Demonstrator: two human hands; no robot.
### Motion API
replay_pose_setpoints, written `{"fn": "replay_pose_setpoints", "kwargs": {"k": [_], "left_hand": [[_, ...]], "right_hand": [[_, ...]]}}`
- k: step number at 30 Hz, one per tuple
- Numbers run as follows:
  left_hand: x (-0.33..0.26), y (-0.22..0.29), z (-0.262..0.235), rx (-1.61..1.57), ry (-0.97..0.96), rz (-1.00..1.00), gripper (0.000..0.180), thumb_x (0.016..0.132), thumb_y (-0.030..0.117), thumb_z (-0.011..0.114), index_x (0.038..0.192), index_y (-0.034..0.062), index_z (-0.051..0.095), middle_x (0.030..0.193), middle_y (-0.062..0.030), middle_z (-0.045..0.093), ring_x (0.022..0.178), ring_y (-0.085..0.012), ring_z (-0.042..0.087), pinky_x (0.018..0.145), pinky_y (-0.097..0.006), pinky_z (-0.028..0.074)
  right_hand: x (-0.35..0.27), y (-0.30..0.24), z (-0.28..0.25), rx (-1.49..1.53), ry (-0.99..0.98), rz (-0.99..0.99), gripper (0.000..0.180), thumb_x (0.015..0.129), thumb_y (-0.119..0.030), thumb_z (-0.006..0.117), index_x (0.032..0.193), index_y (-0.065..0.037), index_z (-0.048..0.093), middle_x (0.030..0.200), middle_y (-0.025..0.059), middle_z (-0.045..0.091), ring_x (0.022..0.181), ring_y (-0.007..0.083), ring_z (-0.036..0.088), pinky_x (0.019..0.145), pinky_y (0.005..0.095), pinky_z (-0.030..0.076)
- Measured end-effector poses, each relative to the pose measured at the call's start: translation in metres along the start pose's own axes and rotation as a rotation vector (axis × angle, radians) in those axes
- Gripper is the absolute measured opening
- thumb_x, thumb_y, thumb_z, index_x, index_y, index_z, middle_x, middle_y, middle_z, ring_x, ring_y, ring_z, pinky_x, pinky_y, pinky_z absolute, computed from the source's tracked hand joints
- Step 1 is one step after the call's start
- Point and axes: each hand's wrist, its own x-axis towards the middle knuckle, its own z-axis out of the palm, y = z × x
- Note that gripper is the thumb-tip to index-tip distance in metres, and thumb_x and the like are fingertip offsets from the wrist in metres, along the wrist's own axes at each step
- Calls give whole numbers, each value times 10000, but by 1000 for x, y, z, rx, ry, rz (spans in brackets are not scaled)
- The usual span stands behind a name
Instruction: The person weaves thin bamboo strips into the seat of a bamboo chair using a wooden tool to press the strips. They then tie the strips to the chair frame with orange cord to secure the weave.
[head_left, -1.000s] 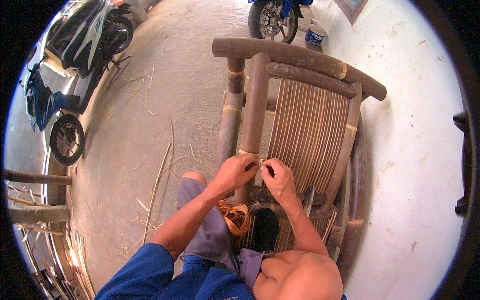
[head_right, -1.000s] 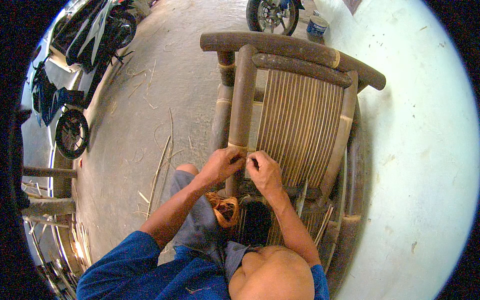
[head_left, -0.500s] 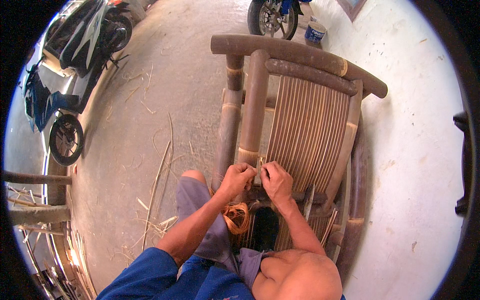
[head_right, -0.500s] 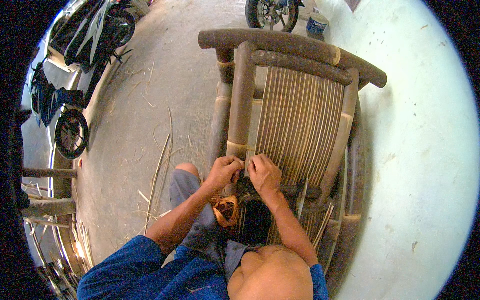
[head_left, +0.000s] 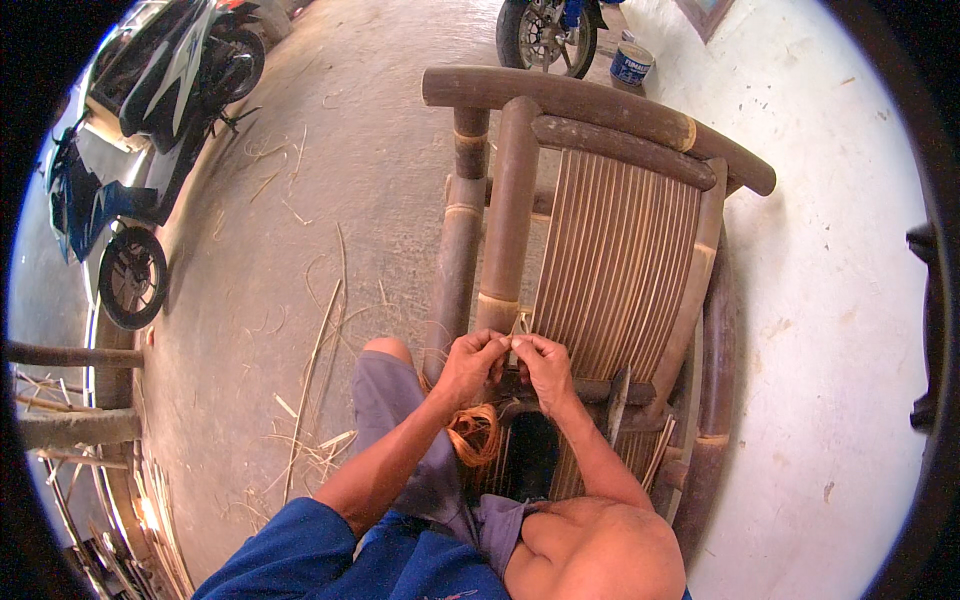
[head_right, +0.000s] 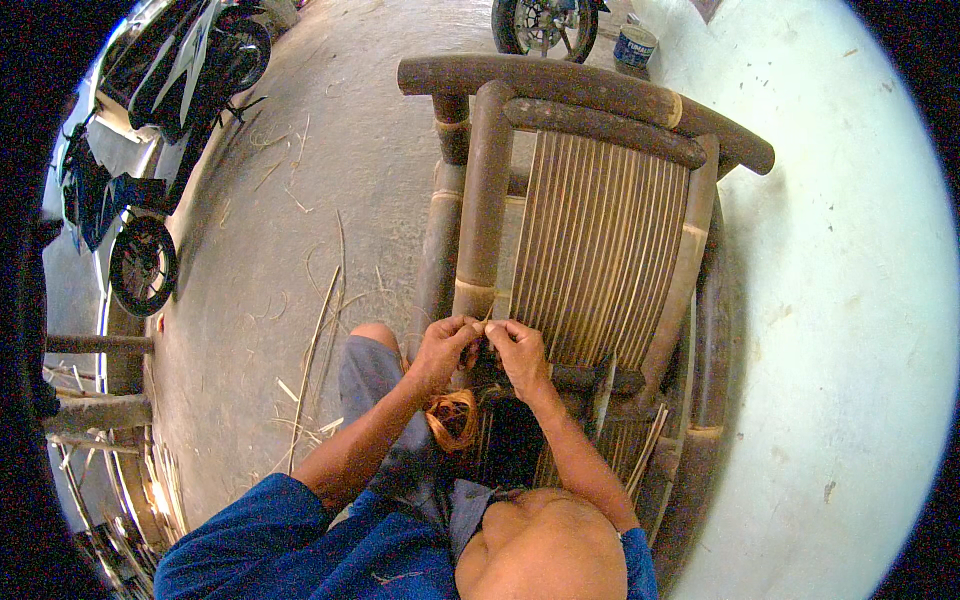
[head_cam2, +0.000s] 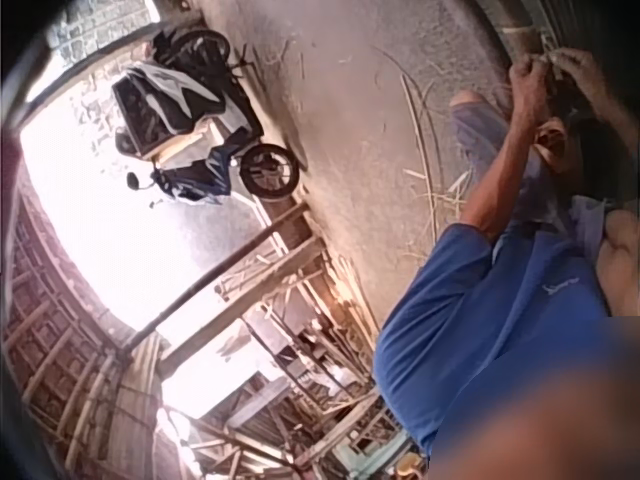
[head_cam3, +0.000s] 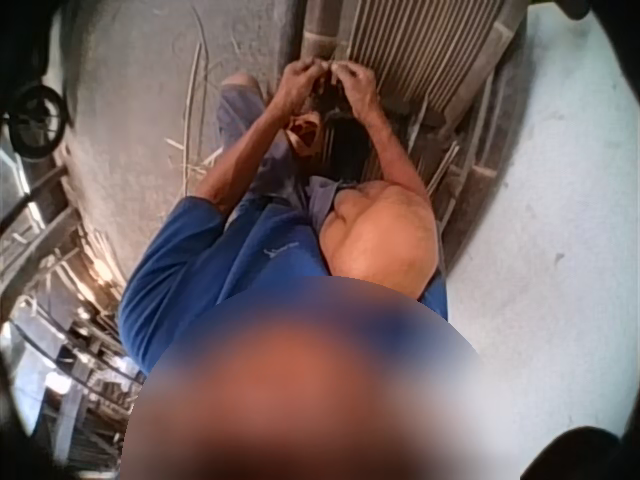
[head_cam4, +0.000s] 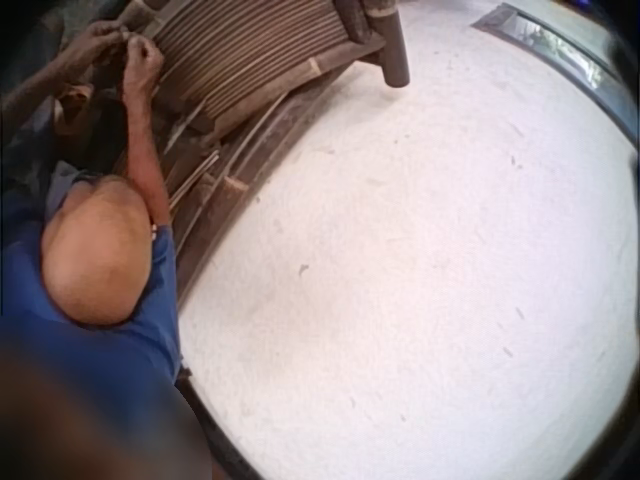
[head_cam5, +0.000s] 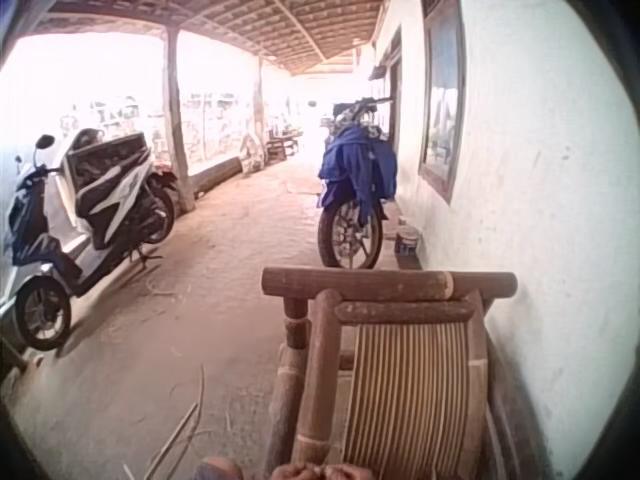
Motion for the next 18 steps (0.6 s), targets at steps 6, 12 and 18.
{"fn": "replay_pose_setpoints", "kwargs": {"k": [6,12,18], "left_hand": [[4,-2,3,209,15,111,251,1037,231,619,954,-3,656,708,-2,583,632,-70,527,558,-273,426],[0,2,10,356,120,207,277,1035,228,606,965,-39,632,732,-73,631,672,-112,572,612,-306,470],[-7,5,16,534,197,325,242,1017,196,610,994,-44,629,843,-209,693,724,-226,658,703,-386,526]], "right_hand": [[4,-10,4,223,16,147,152,981,-234,700,951,-89,736,766,-60,580,636,63,487,541,264,413],[5,-10,12,397,72,219,135,974,-227,691,888,-125,671,723,-73,513,612,70,451,557,267,359],[5,-13,9,518,42,341,215,971,-312,661,856,-134,626,685,-72,486,572,89,442,503,292,352]]}}
